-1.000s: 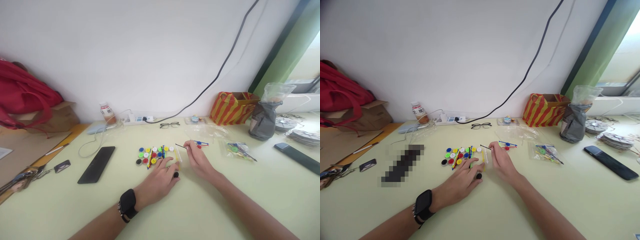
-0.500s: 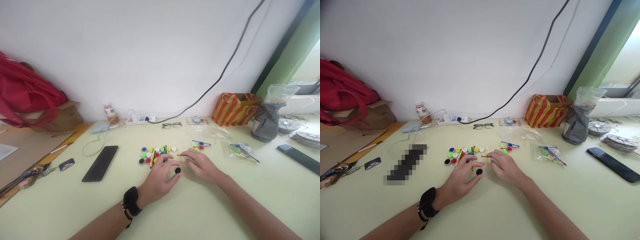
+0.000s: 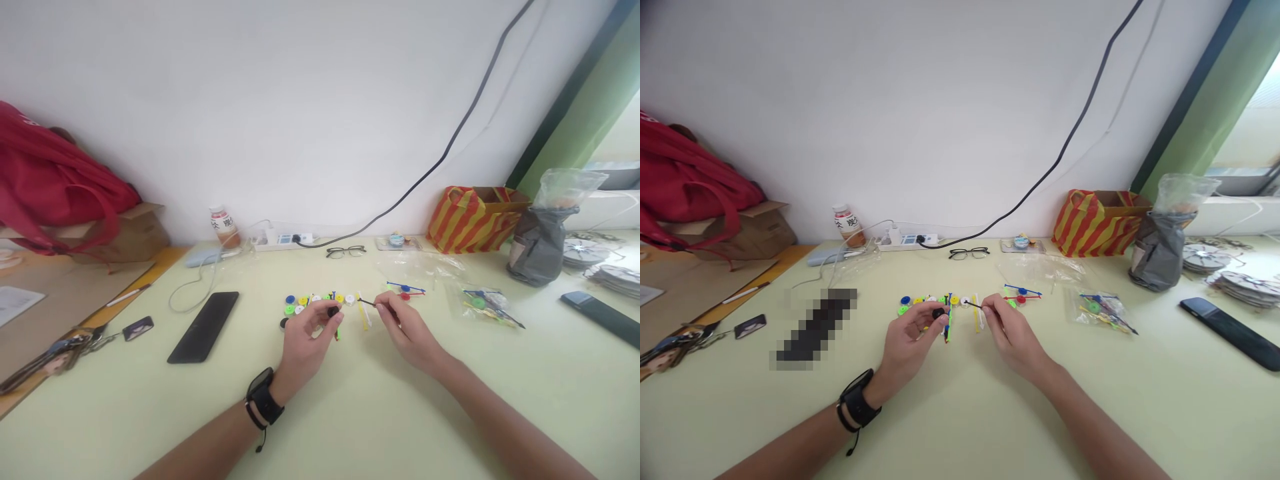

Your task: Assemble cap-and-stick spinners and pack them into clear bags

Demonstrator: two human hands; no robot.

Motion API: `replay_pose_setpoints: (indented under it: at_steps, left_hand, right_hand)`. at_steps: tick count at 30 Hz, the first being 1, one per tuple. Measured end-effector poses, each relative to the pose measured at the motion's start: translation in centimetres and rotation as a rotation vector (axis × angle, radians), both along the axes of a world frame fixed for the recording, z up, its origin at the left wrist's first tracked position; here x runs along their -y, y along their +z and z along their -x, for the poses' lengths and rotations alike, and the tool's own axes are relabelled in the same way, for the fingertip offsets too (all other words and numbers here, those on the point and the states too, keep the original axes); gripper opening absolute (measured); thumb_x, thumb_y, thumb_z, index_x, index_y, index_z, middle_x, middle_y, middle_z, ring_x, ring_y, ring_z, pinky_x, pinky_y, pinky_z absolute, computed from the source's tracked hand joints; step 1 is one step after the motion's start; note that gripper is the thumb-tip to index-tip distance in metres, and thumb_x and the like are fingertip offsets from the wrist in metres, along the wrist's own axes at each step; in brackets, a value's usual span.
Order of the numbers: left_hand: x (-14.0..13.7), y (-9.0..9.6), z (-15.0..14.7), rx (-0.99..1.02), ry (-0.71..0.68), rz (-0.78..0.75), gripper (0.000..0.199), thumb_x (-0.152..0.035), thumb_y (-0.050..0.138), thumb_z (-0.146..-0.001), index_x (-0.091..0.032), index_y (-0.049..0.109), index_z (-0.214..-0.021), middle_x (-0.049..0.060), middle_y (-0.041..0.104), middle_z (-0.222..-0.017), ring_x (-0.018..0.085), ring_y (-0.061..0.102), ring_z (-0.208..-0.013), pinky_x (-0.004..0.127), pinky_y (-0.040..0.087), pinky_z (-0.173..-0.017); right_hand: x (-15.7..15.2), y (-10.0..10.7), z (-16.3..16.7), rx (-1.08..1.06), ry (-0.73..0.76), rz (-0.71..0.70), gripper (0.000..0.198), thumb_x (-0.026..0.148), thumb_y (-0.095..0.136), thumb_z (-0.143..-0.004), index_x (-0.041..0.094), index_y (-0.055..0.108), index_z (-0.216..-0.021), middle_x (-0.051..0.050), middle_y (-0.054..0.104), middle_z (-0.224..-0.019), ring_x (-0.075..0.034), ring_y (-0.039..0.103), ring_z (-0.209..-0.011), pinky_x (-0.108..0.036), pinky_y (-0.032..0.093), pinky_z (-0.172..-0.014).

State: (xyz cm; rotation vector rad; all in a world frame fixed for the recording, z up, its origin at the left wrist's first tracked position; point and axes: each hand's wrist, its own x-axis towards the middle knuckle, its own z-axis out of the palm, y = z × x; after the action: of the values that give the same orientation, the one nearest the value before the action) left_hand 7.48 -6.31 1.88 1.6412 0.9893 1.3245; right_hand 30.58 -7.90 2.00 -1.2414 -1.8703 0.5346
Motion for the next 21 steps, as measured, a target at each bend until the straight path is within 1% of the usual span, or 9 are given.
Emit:
replay_pose_setpoints:
  at_steps: [3, 5, 7, 10, 14, 16, 18, 20, 21]
  left_hand:
    - [-0.3, -0.1, 0.0, 0.071, -0.129, 0.057, 0.044, -0.055, 0.068, -0.093, -0.018, 0.070, -0.116, 0.012, 0.074, -0.109, 0.023, 0.071, -0.093, 0.033, 0.063, -0.074]
    - [-0.4, -0.3, 0.3, 0.083, -0.238, 0.044, 0.060, -0.067, 0.062, -0.091, -0.018, 0.067, -0.125, 0.014, 0.071, -0.119, 0.027, 0.071, -0.105, 0.038, 0.061, -0.089]
    - [-0.4, -0.6, 0.6, 0.074, -0.314, 0.035, 0.068, -0.072, 0.058, -0.091, -0.019, 0.064, -0.133, 0.016, 0.068, -0.129, 0.030, 0.068, -0.116, 0.044, 0.056, -0.102]
    - [-0.3, -1.2, 0.9, 0.027, -0.370, 0.080, 0.062, -0.065, 0.050, -0.099, -0.021, 0.059, -0.142, 0.016, 0.064, -0.138, 0.031, 0.064, -0.123, 0.049, 0.049, -0.110]
    - [-0.2, -1.5, 1.0, 0.062, -0.420, 0.104, 0.059, -0.060, 0.036, -0.105, -0.022, 0.059, -0.145, 0.015, 0.062, -0.144, 0.032, 0.061, -0.129, 0.053, 0.044, -0.115]
    - [-0.1, -1.2, 0.9, 0.094, -0.426, 0.108, 0.058, -0.058, 0.036, -0.105, -0.021, 0.060, -0.144, 0.015, 0.061, -0.146, 0.033, 0.059, -0.131, 0.055, 0.043, -0.116]
    - [0.1, -0.8, 0.9, 0.076, -0.403, 0.136, 0.052, -0.051, 0.042, -0.104, -0.022, 0.059, -0.144, 0.015, 0.061, -0.145, 0.033, 0.061, -0.129, 0.056, 0.043, -0.115]
    - [0.3, -0.4, 0.8, 0.049, -0.369, 0.161, 0.048, -0.039, 0.052, -0.100, -0.024, 0.058, -0.145, 0.013, 0.063, -0.143, 0.032, 0.063, -0.125, 0.056, 0.045, -0.113]
    - [0.3, -0.3, 0.8, 0.048, -0.356, 0.158, 0.049, -0.033, 0.056, -0.097, -0.025, 0.058, -0.145, 0.013, 0.063, -0.143, 0.031, 0.064, -0.125, 0.055, 0.047, -0.112]
  right_hand:
    - [0.0, -0.1, 0.3, -0.082, 0.018, 0.002, 0.022, 0.039, 0.038, -0.108, 0.025, 0.055, -0.105, -0.006, 0.063, -0.093, -0.022, 0.057, -0.082, -0.035, 0.048, -0.071]
    - [0.1, -0.1, 0.4, -0.106, 0.027, 0.030, 0.023, 0.039, 0.038, -0.108, 0.025, 0.056, -0.109, -0.006, 0.063, -0.096, -0.022, 0.057, -0.083, -0.035, 0.048, -0.072]
    - [0.2, 0.1, 0.6, -0.115, 0.038, 0.065, 0.026, 0.040, 0.036, -0.108, 0.025, 0.057, -0.110, -0.005, 0.062, -0.094, -0.021, 0.056, -0.081, -0.034, 0.047, -0.071]
    - [0.5, 0.7, 0.7, -0.123, 0.096, 0.140, 0.030, 0.044, 0.036, -0.109, 0.024, 0.058, -0.104, -0.003, 0.058, -0.087, -0.020, 0.051, -0.075, -0.033, 0.045, -0.070]
    - [0.7, 1.2, 0.6, -0.139, 0.240, 0.268, 0.046, 0.056, 0.032, -0.108, 0.022, 0.060, -0.094, -0.003, 0.060, -0.087, -0.020, 0.054, -0.081, -0.032, 0.045, -0.074]
    - [0.8, 1.2, 0.4, -0.145, 0.362, 0.339, 0.050, 0.068, 0.044, -0.100, 0.021, 0.062, -0.093, -0.003, 0.061, -0.087, -0.019, 0.053, -0.079, -0.031, 0.045, -0.071]
    - [0.9, 1.0, 0.1, -0.115, 0.487, 0.412, 0.056, 0.075, 0.070, -0.079, 0.021, 0.065, -0.093, -0.001, 0.058, -0.083, -0.018, 0.050, -0.074, -0.027, 0.042, -0.064]
    - [1.1, 1.0, -0.1, -0.072, 0.559, 0.465, 0.059, 0.069, 0.086, -0.062, 0.021, 0.067, -0.090, 0.001, 0.055, -0.079, -0.016, 0.046, -0.071, -0.025, 0.038, -0.059]
    - [1.3, 1.1, -0.2, -0.063, 0.575, 0.480, 0.055, 0.066, 0.086, -0.063, 0.021, 0.066, -0.089, 0.002, 0.054, -0.078, -0.016, 0.045, -0.070, -0.025, 0.037, -0.058]
